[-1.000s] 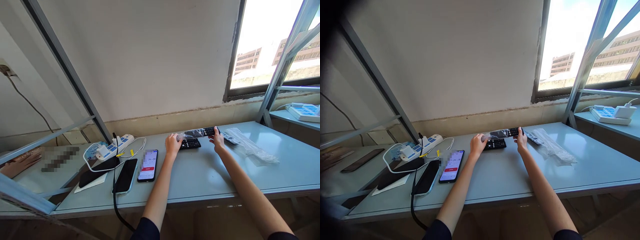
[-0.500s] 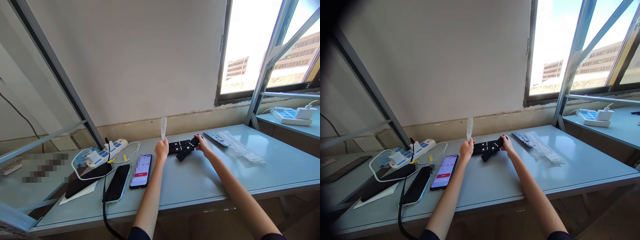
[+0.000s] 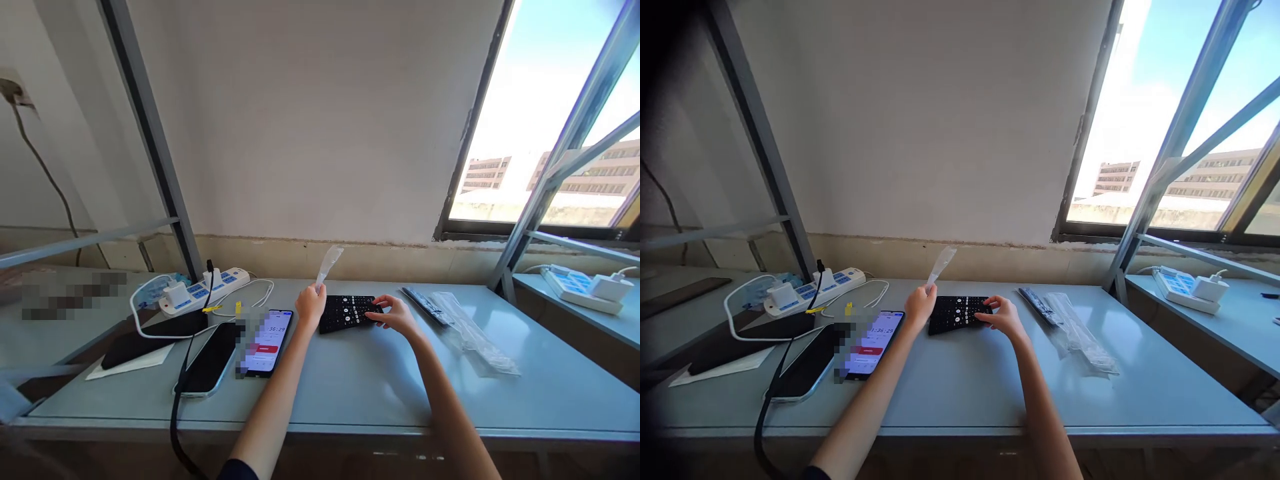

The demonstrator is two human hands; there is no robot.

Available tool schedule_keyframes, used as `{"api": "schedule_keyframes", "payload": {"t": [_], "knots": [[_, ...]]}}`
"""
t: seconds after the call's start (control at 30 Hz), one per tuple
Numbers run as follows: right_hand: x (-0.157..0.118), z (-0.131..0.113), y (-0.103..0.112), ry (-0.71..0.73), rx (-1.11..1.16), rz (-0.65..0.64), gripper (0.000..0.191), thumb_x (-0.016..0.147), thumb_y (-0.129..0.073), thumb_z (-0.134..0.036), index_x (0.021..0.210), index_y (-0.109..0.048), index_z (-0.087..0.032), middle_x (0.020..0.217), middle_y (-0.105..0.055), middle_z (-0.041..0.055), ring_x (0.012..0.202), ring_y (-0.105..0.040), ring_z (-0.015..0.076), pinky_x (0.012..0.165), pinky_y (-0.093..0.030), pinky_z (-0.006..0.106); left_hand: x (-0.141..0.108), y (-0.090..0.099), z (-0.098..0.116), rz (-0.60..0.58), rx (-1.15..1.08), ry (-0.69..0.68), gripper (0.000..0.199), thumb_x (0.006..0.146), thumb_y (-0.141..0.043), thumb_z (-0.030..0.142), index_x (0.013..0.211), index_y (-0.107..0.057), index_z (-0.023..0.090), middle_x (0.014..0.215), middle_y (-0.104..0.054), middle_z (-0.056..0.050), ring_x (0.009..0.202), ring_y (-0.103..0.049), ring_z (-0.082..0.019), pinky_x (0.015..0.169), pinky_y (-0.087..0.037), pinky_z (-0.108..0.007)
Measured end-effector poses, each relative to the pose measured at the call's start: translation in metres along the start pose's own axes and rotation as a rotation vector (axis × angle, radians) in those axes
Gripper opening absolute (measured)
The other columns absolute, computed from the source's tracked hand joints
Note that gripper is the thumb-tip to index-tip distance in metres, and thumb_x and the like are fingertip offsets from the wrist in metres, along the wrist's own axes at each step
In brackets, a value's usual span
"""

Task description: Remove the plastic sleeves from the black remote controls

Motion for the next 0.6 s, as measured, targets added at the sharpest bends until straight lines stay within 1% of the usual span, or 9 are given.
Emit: {"api": "schedule_keyframes", "payload": {"t": [0.07,0.17,0.33,0.5,0.6], "knots": [[0.001,0.003,0.0,-0.02,-0.067,0.004,0.024,0.068,-0.077,-0.016,0.08,-0.057,-0.013,0.089,-0.061,0.002,0.044,-0.054,0.0035,0.038,-0.045,0.013,0.001,0.001,-0.002,0.005,-0.015,0.015,0.033,0.092,-0.041,0.03,0.106,-0.07,0.02,0.099,-0.072,-0.011,0.098,-0.065,-0.027,0.075,-0.046,-0.031],[0.002,0.009,-0.001,-0.062,-0.161,-0.015,0.027,0.066,-0.078,-0.021,0.079,-0.056,-0.013,0.092,-0.061,0.0042,0.046,-0.057,0.0057,0.038,-0.046,0.014,0.0,0.001,-0.003,0.007,-0.036,0.027,0.032,0.091,-0.043,0.028,0.107,-0.069,0.021,0.099,-0.072,-0.01,0.101,-0.064,-0.027,0.077,-0.047,-0.031],[0.004,0.015,-0.006,-0.096,-0.288,-0.038,0.035,0.065,-0.081,-0.03,0.083,-0.055,-0.015,0.09,-0.063,0.0029,0.048,-0.058,0.0081,0.036,-0.044,0.015,0.0,0.003,-0.003,0.009,-0.053,0.029,0.029,0.091,-0.045,0.028,0.105,-0.069,0.023,0.098,-0.072,-0.008,0.101,-0.064,-0.025,0.079,-0.047,-0.03],[0.001,0.014,-0.009,-0.13,-0.366,-0.052,0.034,0.071,-0.076,-0.035,0.084,-0.05,-0.016,0.094,-0.062,0.0036,0.052,-0.061,0.0087,0.039,-0.045,0.015,0.004,0.0,-0.008,0.006,-0.054,0.04,0.029,0.091,-0.045,0.029,0.104,-0.07,0.022,0.1,-0.072,-0.01,0.102,-0.064,-0.025,0.079,-0.047,-0.03],[-0.002,0.013,-0.008,-0.158,-0.4,-0.066,0.036,0.074,-0.073,-0.038,0.088,-0.046,-0.017,0.088,-0.063,0.0034,0.058,-0.063,0.0107,0.041,-0.044,0.015,0.005,-0.004,-0.01,-0.012,-0.056,0.041,0.028,0.09,-0.046,0.029,0.102,-0.07,0.021,0.098,-0.072,-0.01,0.099,-0.065,-0.025,0.077,-0.047,-0.029]]}}
Point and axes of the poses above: each hand's wrist, its own x-axis towards the middle knuckle, its own y-axis out of the back of the hand, z = x × y, the point moved 5 cm from there along x, towards the middle knuckle
